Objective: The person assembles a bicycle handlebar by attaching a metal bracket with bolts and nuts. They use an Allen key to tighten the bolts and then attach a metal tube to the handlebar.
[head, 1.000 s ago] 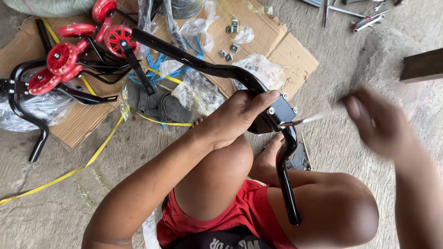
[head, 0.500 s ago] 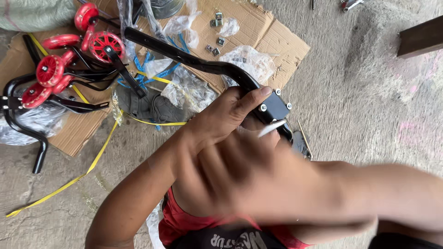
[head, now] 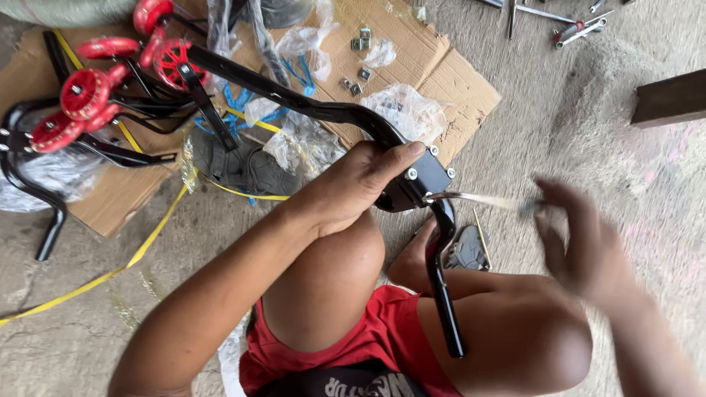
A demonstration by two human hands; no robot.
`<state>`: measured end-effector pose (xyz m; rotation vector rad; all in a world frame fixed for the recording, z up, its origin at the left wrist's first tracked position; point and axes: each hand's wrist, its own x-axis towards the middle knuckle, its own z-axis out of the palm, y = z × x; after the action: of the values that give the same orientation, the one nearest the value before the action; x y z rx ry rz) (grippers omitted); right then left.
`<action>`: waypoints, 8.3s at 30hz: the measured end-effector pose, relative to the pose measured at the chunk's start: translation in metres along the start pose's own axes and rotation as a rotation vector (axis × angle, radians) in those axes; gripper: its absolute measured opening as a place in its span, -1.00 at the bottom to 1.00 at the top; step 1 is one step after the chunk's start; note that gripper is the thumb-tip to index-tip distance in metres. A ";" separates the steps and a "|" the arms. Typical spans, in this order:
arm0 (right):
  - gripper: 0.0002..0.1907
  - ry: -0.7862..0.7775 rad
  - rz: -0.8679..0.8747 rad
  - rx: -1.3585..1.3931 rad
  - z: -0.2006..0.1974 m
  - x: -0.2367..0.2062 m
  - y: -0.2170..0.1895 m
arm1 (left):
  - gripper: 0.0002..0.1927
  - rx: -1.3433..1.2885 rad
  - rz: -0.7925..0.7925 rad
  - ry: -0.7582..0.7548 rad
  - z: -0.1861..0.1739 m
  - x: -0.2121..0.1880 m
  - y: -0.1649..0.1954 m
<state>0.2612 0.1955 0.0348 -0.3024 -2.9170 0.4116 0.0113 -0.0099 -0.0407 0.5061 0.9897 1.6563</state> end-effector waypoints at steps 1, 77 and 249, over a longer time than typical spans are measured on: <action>-0.67 0.096 -0.218 -0.178 -0.001 -0.022 -0.007 | -0.56 0.024 -0.001 0.002 -0.002 0.001 -0.001; -0.83 0.173 -1.227 -0.360 -0.042 0.079 -0.061 | -0.45 0.094 0.073 -0.337 0.015 -0.006 0.025; -0.75 0.010 0.303 1.028 0.003 0.055 -0.074 | -0.56 0.096 0.260 -0.064 0.020 0.033 0.044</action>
<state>0.1942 0.1377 0.0613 -0.5448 -2.2325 1.7971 -0.0097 0.0252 0.0008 0.7742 0.9921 1.8153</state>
